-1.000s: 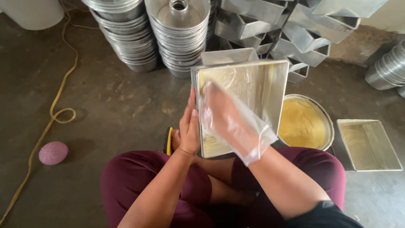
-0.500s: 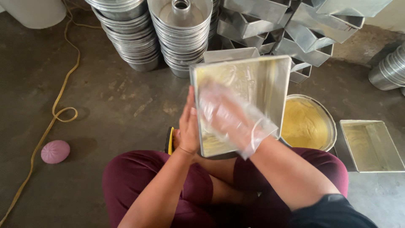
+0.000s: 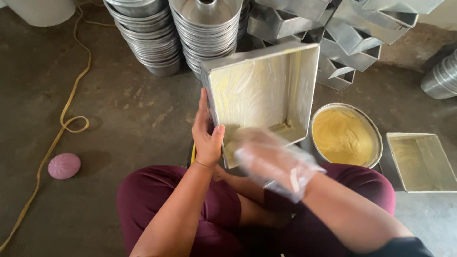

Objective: The person sits on the floor and uses a gloved hand to scoop a yellow substance from a metal bowl and spread it inside square metal baking pans. They repeatedly coat the interior surfaces of several pans and set them aside.

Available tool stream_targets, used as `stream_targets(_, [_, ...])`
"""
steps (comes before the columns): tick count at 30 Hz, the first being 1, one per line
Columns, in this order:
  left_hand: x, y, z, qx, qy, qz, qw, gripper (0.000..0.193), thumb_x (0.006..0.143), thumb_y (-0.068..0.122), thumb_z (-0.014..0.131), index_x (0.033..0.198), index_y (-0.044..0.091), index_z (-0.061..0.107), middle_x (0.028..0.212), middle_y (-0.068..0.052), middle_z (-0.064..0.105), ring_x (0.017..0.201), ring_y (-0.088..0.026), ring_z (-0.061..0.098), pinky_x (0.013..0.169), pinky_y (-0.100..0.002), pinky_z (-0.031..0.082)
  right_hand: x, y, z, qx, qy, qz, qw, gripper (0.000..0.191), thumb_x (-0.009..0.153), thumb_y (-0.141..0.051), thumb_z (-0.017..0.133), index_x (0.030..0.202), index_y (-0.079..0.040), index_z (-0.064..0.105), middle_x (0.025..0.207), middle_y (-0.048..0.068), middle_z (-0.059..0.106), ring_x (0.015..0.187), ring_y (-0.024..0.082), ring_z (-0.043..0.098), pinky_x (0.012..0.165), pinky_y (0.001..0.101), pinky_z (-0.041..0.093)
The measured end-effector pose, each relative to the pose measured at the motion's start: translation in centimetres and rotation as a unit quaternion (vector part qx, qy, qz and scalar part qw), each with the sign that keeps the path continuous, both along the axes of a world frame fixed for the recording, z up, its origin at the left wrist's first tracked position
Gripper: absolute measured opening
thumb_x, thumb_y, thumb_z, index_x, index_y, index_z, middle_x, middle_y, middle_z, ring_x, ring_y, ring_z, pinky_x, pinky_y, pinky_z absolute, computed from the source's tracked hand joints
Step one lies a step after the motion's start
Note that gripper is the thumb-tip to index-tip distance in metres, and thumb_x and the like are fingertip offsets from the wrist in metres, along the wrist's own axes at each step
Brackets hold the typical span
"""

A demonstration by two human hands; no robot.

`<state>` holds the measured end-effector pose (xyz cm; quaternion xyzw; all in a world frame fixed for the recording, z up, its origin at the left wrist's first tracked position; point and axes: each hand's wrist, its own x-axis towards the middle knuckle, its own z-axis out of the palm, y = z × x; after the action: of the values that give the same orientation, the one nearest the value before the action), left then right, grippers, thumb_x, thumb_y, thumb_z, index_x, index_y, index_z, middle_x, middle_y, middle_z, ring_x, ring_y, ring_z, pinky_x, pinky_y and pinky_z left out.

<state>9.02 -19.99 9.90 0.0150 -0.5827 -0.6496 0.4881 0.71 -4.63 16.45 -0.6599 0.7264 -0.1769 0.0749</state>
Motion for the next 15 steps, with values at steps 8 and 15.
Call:
stream_targets(8, [-0.4,1.1,0.5,-0.017,0.024,0.023,0.999,0.095,0.095,0.037,0.074,0.165,-0.006,0.026,0.145,-0.015,0.059,0.130,-0.019,0.059,0.115,-0.033,0.045,-1.3,2.4,3.2,-0.030,0.125,-0.091,0.988,0.021,0.097,-0.013,0.054,0.110,-0.004,0.069,0.109,0.017,0.069,0.103,0.034,0.067,0.090,0.0410,0.055])
stream_targets(15, [0.2,0.6,1.1,0.032,-0.009,0.015,0.999,0.097,0.086,0.020,0.075,0.164,-0.004,0.022,0.139,-0.018,0.055,0.125,-0.022,0.056,0.110,-0.034,0.044,-1.1,0.1,-3.7,0.046,0.014,-0.061,0.997,0.026,0.090,-0.015,0.061,0.113,-0.003,0.068,0.109,0.015,0.071,0.100,0.034,0.068,0.086,0.0423,0.055])
